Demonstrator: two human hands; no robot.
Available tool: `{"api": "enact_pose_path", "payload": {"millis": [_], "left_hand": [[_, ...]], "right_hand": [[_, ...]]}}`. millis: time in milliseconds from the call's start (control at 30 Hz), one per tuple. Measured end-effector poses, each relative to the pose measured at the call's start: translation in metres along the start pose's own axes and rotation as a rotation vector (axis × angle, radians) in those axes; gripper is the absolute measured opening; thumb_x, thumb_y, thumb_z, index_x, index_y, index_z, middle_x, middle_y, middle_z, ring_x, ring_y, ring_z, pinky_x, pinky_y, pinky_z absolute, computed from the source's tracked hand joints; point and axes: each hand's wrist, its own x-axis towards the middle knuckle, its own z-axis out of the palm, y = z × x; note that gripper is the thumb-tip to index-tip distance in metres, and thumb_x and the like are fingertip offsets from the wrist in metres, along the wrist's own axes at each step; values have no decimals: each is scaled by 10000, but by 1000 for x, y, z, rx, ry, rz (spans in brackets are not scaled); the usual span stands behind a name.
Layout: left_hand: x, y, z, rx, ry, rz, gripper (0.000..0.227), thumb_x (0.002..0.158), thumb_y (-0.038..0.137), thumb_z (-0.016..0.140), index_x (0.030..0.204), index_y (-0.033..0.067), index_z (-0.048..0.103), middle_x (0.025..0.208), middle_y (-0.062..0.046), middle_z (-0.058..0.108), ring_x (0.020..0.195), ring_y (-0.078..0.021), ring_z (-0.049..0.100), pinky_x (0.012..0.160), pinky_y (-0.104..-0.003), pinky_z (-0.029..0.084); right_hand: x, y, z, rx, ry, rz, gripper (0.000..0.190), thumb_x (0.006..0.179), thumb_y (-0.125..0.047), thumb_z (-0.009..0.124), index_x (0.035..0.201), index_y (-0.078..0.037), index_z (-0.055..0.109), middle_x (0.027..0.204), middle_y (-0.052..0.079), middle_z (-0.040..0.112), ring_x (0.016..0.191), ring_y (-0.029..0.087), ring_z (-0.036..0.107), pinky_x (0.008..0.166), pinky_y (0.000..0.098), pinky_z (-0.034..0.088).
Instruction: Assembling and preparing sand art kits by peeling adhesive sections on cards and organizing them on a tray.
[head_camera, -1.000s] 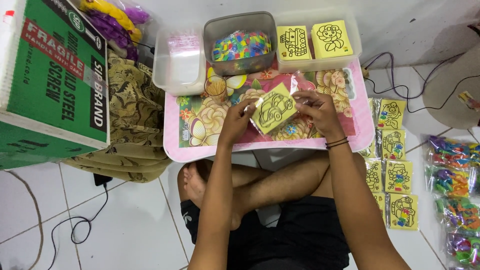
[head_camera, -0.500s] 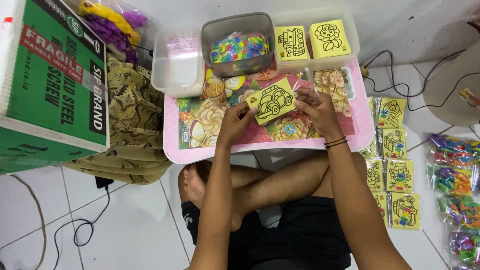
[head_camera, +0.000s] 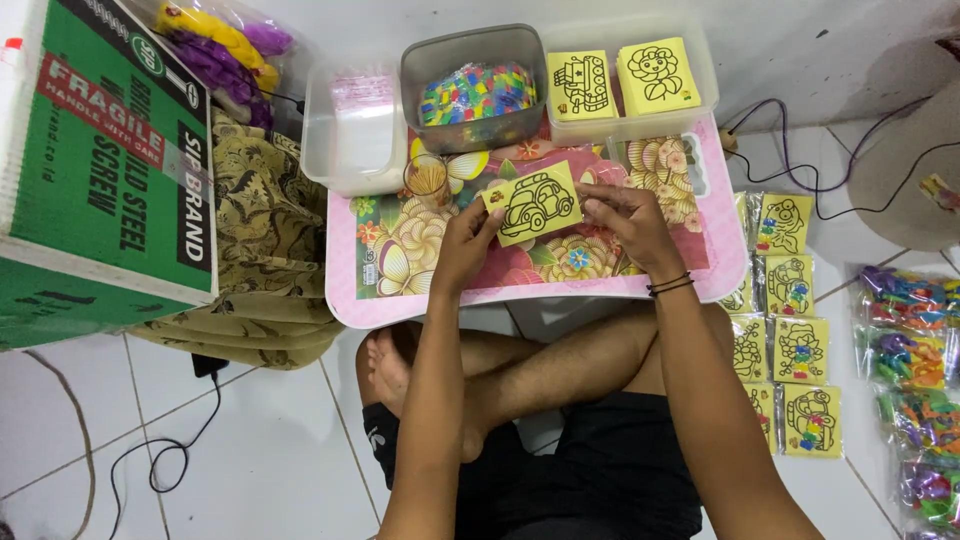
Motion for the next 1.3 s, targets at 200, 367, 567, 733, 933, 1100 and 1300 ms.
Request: {"api": "enact_pose_path", "payload": {"millis": [200,367,567,733,933,1100,1300], "left_hand": [[0,23,2,-65,-38,9,379,1065,268,579,1358,30,615,979,-170,764,901,-198,684,868,-401,545],[0,31,2,-97,-42,-19,339,1046,211,605,1339,40,611,880,-133,750,797,-175,663,787,-360,549],[-2,36,4,-76,-2,-31,283,1027,171,623,1284,52,627,672,-49,649,619,-114,548,605,-260,449],[-1,47,8,-68,13,-11,227,1019,170,636,1221,72,663,565,-6,583,513,-75,456,524,-221,371],[-2,46,7,-78,27,0,218,1017,155,635,1213,62,659,541,10,540,490,-70,411,509,-219,339],[-3,41,7,-204,42,-34,320,1033,154,602,1311,-5,582,694,-171,718,538,-214,702,574,-308,576],[-1,39,5,-186,86,11,368,1044,205,604,1356,13,568,767,-184,739,612,-226,727,600,-322,585]], "right_hand": [[3,7,-1,-38,-18,-22,226,1005,-106,660,1183,1,751,901,146,735,806,153,665,727,285,562],[-1,5,3,46,29,-5,282,1063,-224,603,1140,-1,760,904,99,718,845,121,628,778,269,544],[3,-2,5,87,56,-131,200,996,-140,692,974,49,756,1052,211,701,927,211,662,816,345,560],[4,4,0,194,91,-146,229,1006,-137,652,895,50,727,1140,232,653,1013,256,659,851,349,577],[4,11,-6,228,126,-136,316,1051,-181,598,866,42,724,1126,202,647,1062,248,646,888,319,521],[12,40,-30,479,249,1,349,1060,-278,574,905,1,716,1092,135,703,860,196,709,716,300,613],[14,46,-29,439,186,1,336,1078,-269,535,1026,40,657,1098,153,682,912,213,722,760,325,642]]}}
